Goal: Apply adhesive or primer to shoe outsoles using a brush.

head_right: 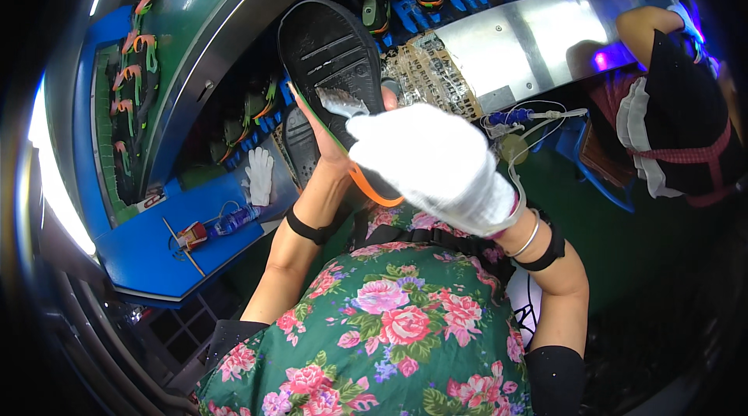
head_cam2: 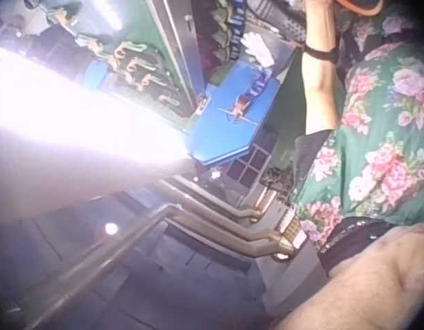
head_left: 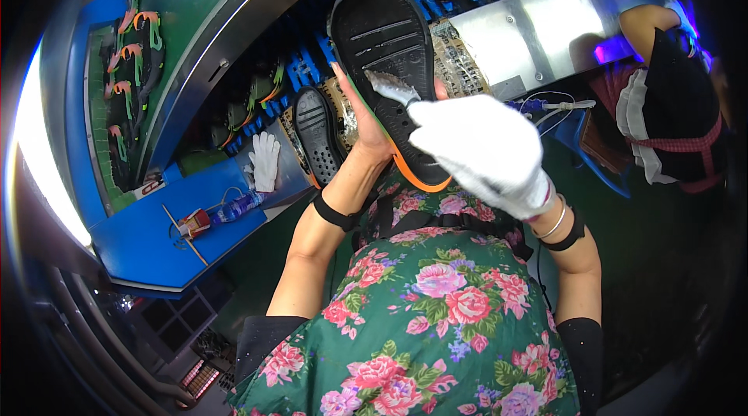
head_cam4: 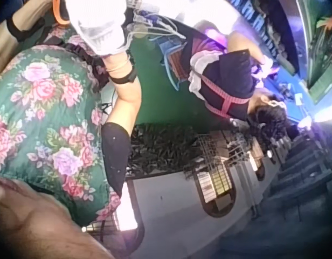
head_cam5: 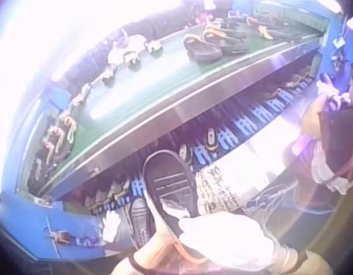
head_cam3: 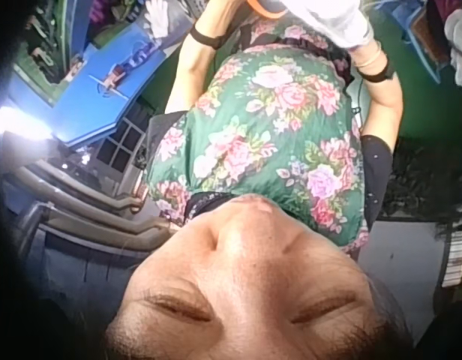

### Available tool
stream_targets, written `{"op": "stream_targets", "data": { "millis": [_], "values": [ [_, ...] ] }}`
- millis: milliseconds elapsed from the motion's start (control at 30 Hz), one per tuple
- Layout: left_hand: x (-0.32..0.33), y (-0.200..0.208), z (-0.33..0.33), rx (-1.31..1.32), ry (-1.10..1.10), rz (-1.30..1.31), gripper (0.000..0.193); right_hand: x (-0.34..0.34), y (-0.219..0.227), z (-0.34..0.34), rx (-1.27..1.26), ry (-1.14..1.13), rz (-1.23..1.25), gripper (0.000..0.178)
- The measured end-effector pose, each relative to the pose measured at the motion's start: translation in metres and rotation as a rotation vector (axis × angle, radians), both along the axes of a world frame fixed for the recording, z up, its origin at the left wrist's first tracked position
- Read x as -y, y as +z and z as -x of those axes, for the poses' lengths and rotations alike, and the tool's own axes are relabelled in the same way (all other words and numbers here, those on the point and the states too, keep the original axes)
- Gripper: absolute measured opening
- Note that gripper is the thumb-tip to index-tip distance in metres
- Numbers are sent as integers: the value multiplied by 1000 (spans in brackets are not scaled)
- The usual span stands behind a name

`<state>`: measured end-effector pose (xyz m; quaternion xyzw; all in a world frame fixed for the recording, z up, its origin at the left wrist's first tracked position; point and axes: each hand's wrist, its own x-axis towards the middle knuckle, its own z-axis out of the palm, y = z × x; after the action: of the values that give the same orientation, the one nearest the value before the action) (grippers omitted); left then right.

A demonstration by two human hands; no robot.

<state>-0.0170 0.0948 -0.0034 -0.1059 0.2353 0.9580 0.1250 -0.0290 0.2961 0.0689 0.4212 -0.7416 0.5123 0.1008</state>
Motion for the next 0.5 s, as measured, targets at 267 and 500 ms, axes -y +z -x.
{"op": "stream_targets", "data": {
  "millis": [267,500],
  "values": [
    [6,6,6,-104,-101,123,114,-10,-4,0,126,11,83,29],
    [4,10,6,-77,-62,-42,127,-7,-4,-16,113,105,45,36]
  ]
}}
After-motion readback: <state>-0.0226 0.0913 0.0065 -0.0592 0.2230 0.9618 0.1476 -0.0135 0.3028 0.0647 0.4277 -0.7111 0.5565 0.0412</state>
